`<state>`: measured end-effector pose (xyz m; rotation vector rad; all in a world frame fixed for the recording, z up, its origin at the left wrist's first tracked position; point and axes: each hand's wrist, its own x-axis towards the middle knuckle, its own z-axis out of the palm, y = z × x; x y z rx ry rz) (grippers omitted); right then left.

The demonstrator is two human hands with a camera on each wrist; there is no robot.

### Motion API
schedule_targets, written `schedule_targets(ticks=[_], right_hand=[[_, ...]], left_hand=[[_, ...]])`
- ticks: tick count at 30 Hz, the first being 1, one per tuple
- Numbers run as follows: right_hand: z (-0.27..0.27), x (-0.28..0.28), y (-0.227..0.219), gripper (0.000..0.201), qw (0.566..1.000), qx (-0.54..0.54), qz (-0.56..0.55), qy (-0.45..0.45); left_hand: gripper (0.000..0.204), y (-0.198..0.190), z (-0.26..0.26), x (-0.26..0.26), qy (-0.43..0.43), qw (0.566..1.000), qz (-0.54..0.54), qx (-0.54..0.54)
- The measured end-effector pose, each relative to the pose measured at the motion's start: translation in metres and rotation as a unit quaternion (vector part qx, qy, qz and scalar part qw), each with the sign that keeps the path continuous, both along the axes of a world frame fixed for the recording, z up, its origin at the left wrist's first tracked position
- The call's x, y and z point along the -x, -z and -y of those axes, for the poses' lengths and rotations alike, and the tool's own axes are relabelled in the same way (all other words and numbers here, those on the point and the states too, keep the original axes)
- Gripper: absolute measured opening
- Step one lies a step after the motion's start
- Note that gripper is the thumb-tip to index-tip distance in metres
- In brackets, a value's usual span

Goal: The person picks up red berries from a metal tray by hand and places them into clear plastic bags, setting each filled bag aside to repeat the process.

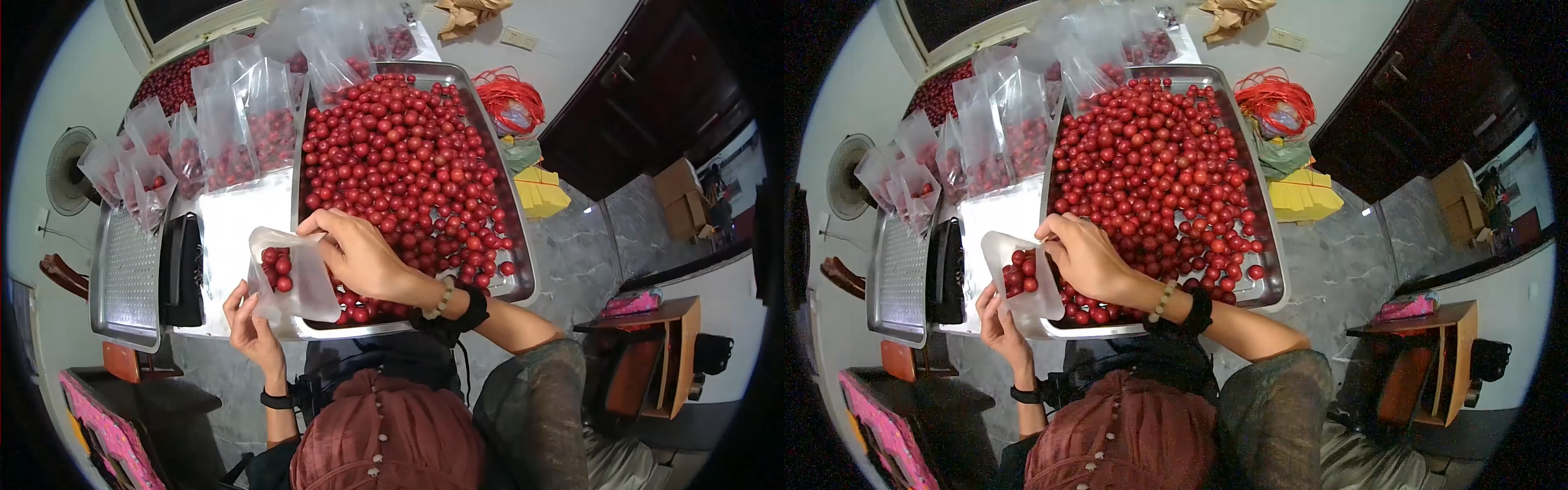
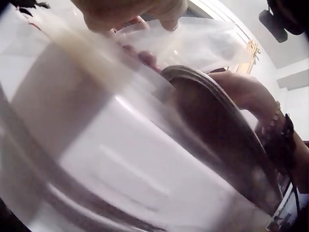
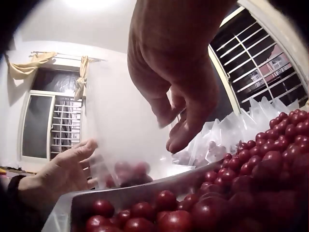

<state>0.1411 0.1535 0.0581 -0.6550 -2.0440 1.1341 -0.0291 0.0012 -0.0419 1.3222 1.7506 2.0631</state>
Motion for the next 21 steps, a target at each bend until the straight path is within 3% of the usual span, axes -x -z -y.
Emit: schedule_targets(ticks=[2,4,5,8,10,16,21], right_hand=[[0.006,-0.009,0.000,0.025,0.999,0.035,0.006,-0.003],[0.011,-0.021,0.003,0.029,0.998,0.012,-0.069,0.008],[0.014,-0.033,0.000,0.026,0.997,0.070,-0.030,0.000],[0.019,-0.065,-0.005,0.021,0.997,0.050,0.058,0.001],[0.022,-0.085,-0.013,0.017,0.994,0.091,0.055,0.015],[0.006,-0.134,-0.023,0.016,0.975,0.035,0.171,0.137],[-0.023,-0.145,-0.018,0.019,0.969,-0.035,0.173,0.172]], left_hand=[[0.022,0.000,0.001,0.001,0.002,1.000,0.002,0.004],[0.022,0.000,0.002,-0.001,0.005,1.000,0.002,0.002],[0.021,0.000,0.002,-0.002,0.005,1.000,0.002,0.000],[0.020,0.004,0.002,-0.003,-0.009,1.000,0.002,0.002],[0.020,0.006,0.001,-0.005,-0.014,1.000,-0.003,-0.003],[0.019,0.012,0.003,-0.006,-0.033,0.999,0.012,-0.004],[0.018,0.010,0.001,-0.007,-0.032,0.999,0.017,-0.014]])
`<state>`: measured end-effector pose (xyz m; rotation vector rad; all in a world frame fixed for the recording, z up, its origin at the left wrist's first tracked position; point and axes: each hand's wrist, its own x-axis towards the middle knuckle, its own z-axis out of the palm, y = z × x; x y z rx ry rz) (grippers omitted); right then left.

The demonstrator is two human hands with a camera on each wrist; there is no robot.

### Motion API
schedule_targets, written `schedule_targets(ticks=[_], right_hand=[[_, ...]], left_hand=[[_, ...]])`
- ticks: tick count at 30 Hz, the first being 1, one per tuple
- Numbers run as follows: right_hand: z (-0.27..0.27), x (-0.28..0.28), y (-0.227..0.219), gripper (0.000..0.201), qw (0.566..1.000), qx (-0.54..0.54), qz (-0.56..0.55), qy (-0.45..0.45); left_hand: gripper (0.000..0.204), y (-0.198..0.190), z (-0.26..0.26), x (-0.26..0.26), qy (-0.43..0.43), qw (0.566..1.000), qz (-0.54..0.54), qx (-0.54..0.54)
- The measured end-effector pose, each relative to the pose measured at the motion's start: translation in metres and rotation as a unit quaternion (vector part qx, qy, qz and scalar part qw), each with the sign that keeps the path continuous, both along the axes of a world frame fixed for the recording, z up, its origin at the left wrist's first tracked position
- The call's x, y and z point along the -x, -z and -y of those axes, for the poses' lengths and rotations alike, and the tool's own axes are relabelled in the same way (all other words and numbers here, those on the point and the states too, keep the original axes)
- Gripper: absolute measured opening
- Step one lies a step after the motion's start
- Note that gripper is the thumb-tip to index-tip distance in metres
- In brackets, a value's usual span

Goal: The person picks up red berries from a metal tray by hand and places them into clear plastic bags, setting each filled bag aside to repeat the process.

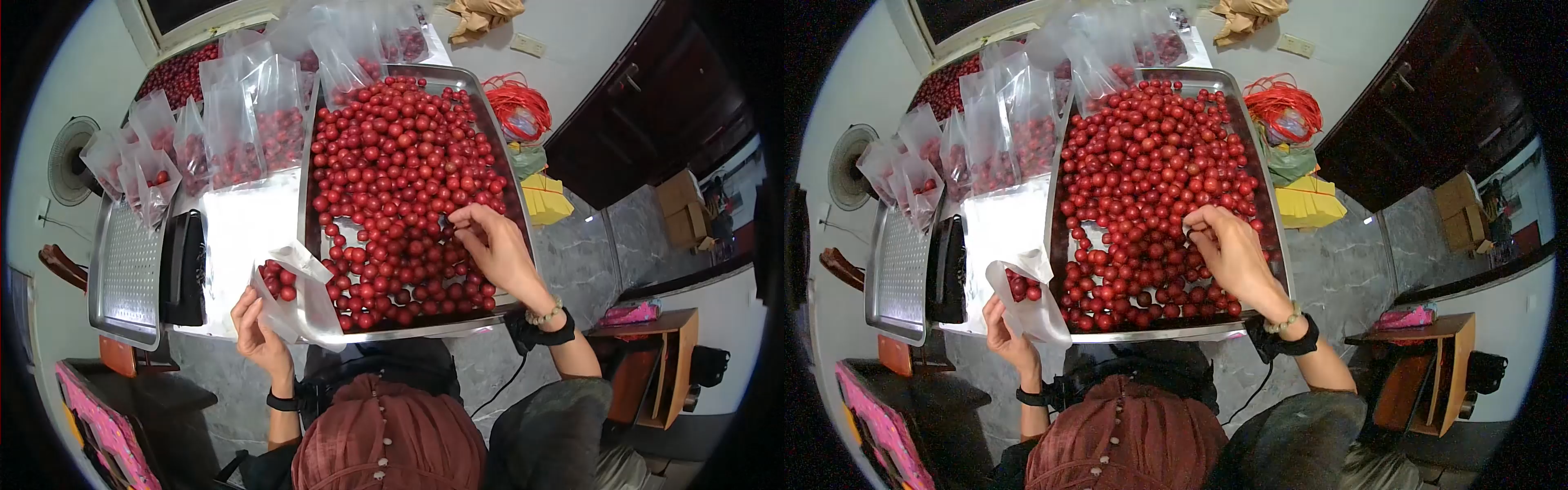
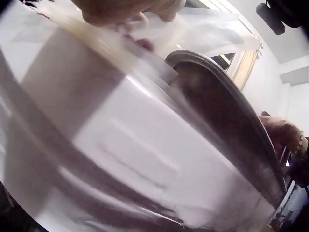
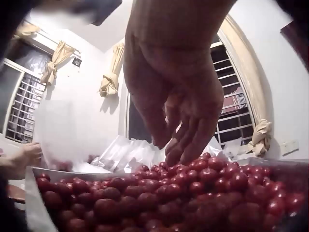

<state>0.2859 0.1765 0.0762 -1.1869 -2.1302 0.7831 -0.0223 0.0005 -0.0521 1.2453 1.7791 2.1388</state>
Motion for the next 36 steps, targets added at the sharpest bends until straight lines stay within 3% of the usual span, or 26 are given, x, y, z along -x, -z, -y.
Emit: schedule_targets(ticks=[5,13,22,36], right_hand=[[-0.026,0.003,0.025,0.030,0.997,-0.042,0.061,-0.012],[-0.026,0.019,0.040,0.050,0.995,0.006,0.096,0.012],[-0.029,0.027,0.057,0.050,0.998,0.022,0.040,0.039],[-0.027,0.034,0.045,0.045,0.995,-0.032,0.092,0.025]], left_hand=[[0.016,-0.002,0.000,0.000,0.007,1.000,-0.003,-0.006],[0.017,0.000,0.000,0.000,0.009,1.000,0.012,-0.006],[0.018,0.001,0.000,0.001,0.018,1.000,0.007,-0.011],[0.017,0.000,-0.001,0.000,0.014,1.000,0.013,-0.014]])
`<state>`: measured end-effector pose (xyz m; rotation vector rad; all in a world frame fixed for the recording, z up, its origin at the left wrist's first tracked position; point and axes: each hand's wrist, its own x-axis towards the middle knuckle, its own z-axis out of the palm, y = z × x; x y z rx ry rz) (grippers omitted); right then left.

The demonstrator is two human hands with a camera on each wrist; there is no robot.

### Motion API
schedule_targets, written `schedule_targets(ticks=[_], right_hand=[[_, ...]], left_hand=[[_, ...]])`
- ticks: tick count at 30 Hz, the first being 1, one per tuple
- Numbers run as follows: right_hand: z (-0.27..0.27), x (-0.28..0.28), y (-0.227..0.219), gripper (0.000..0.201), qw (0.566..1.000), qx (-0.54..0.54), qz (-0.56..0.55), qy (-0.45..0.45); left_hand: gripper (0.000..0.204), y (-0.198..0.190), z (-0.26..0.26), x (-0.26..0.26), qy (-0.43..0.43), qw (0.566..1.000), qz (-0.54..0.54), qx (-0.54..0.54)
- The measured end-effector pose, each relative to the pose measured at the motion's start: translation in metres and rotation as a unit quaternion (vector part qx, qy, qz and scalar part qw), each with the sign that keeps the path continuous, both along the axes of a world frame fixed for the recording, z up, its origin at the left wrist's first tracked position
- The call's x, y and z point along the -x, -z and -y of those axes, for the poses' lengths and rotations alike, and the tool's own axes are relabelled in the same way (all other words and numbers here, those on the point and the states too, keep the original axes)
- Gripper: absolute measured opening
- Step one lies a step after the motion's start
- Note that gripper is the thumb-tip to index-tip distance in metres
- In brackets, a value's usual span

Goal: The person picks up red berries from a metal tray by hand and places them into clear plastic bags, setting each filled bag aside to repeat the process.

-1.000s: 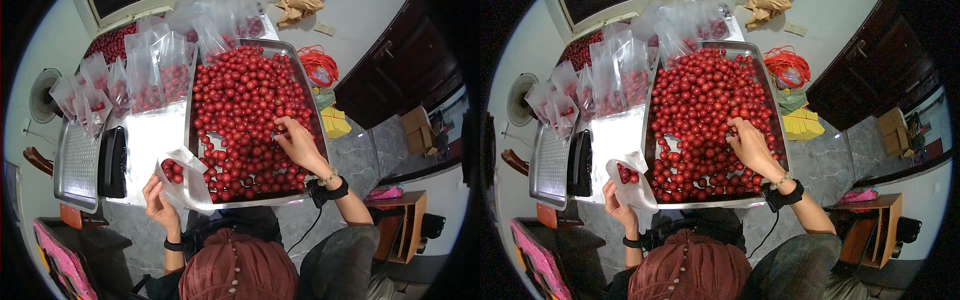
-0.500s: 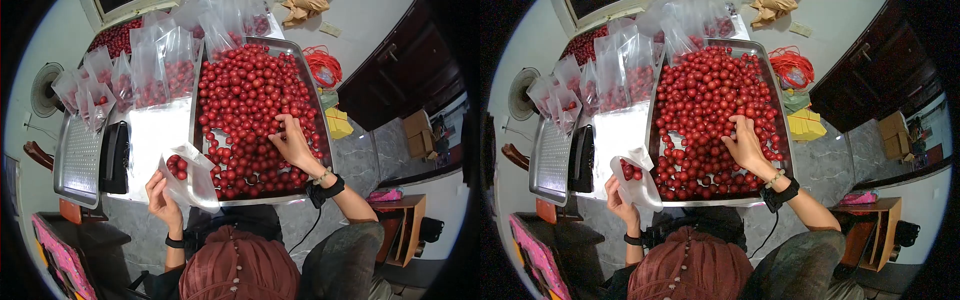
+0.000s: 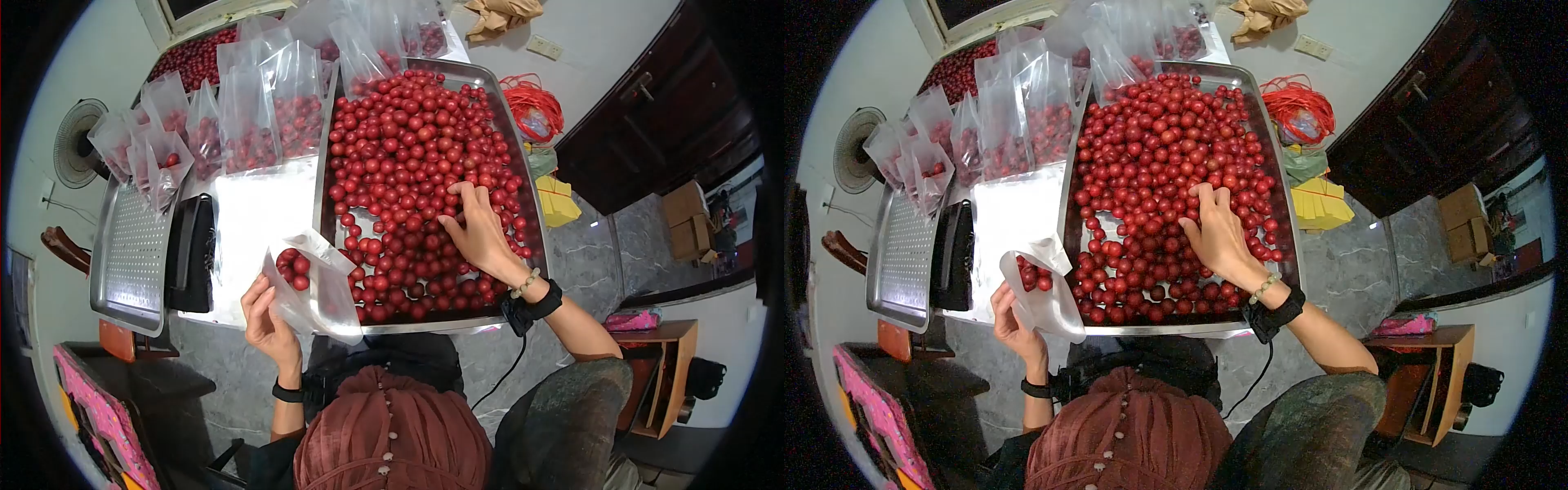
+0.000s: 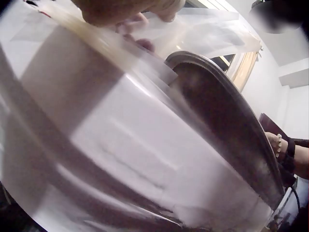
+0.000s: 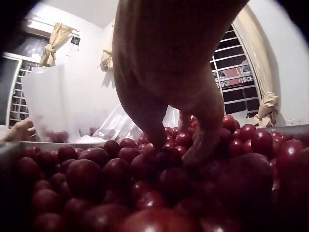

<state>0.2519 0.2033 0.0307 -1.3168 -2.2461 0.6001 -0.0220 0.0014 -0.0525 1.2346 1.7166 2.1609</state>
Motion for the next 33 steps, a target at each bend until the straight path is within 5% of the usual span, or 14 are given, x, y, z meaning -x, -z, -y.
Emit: schedule_targets(ticks=[17,27,33], right_hand=[[-0.010,-0.001,0.016,0.044,0.999,0.031,-0.025,0.025],[-0.006,0.006,-0.005,0.036,0.996,0.001,0.078,0.045],[-0.013,0.001,0.006,0.033,0.999,0.017,-0.006,0.029]], left_hand=[[0.017,0.004,0.000,0.002,0.003,1.000,0.001,-0.009],[0.017,0.001,0.000,0.000,-0.009,1.000,0.006,0.014],[0.016,0.001,-0.001,0.000,-0.005,1.000,-0.002,0.000]])
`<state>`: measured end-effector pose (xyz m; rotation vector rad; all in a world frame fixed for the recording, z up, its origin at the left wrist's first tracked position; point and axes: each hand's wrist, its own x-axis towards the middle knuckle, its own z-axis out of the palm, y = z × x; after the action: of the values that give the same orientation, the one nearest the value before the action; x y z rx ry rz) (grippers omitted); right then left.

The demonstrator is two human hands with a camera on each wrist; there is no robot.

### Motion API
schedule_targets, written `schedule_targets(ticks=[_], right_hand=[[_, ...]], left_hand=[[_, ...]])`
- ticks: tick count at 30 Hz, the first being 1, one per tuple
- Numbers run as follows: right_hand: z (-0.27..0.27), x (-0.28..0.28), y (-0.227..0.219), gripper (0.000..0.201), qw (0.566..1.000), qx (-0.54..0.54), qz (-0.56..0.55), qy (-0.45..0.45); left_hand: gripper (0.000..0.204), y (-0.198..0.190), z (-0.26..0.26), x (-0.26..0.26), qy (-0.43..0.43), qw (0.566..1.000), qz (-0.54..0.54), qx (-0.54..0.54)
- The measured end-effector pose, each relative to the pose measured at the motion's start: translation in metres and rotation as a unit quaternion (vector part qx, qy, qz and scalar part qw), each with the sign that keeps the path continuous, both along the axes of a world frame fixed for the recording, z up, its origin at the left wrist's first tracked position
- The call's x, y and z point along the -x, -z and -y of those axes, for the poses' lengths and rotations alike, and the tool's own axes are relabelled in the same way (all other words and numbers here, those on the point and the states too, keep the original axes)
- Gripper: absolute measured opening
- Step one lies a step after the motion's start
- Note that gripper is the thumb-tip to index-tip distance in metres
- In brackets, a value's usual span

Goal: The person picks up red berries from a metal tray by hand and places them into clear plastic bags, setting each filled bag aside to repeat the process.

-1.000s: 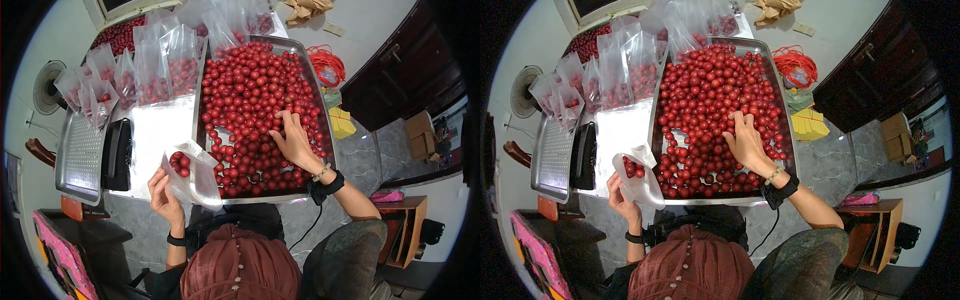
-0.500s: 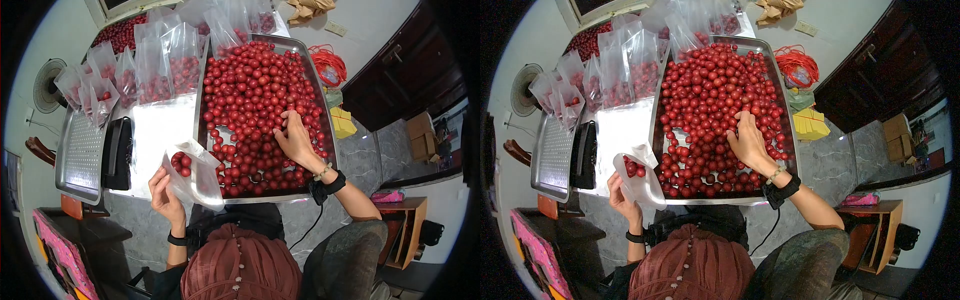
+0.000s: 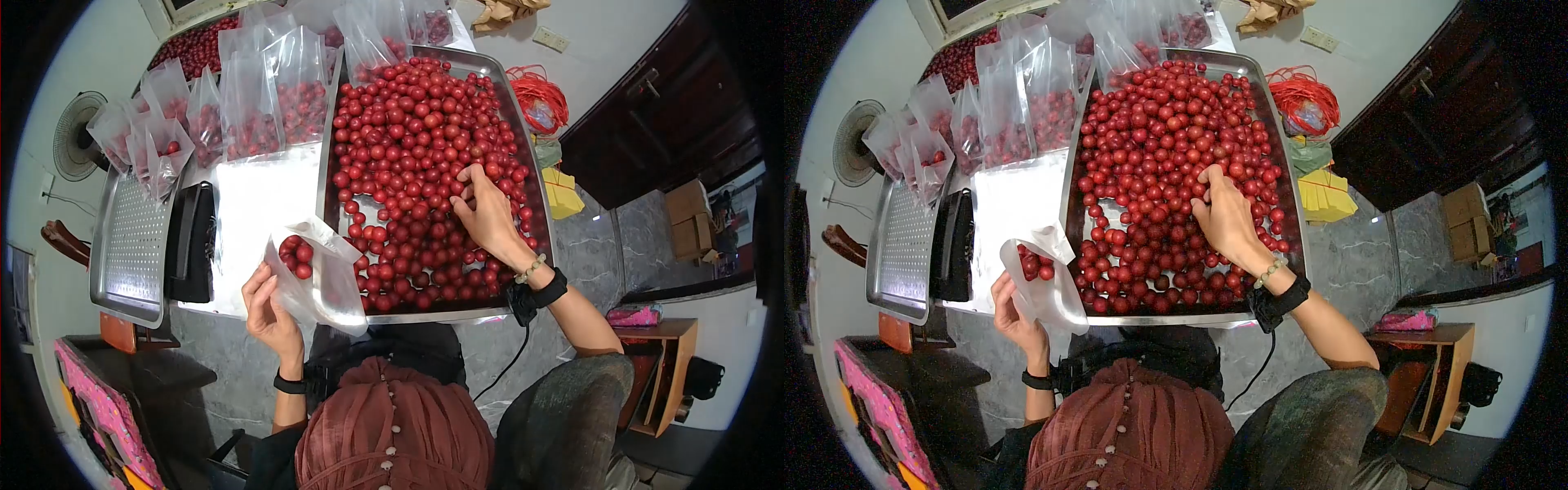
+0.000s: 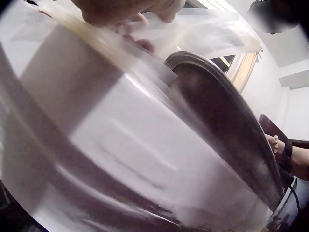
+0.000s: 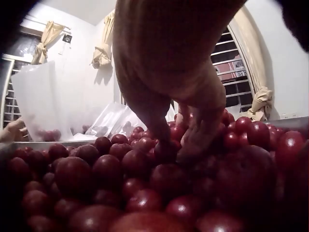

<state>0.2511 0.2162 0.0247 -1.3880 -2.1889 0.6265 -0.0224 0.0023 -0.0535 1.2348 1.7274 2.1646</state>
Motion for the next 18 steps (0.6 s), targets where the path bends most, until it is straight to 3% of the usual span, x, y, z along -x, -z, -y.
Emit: schedule_targets(ticks=[8,18], right_hand=[[-0.0016,-0.0039,-0.0012,0.029,0.997,0.053,-0.055,0.017],[-0.0070,-0.0042,0.0021,0.031,0.999,0.024,-0.045,0.011]], left_hand=[[0.016,0.0008,0.0004,0.0010,0.005,1.000,0.001,-0.002],[0.018,0.0005,0.0009,0.0007,0.001,1.000,-0.005,0.006]])
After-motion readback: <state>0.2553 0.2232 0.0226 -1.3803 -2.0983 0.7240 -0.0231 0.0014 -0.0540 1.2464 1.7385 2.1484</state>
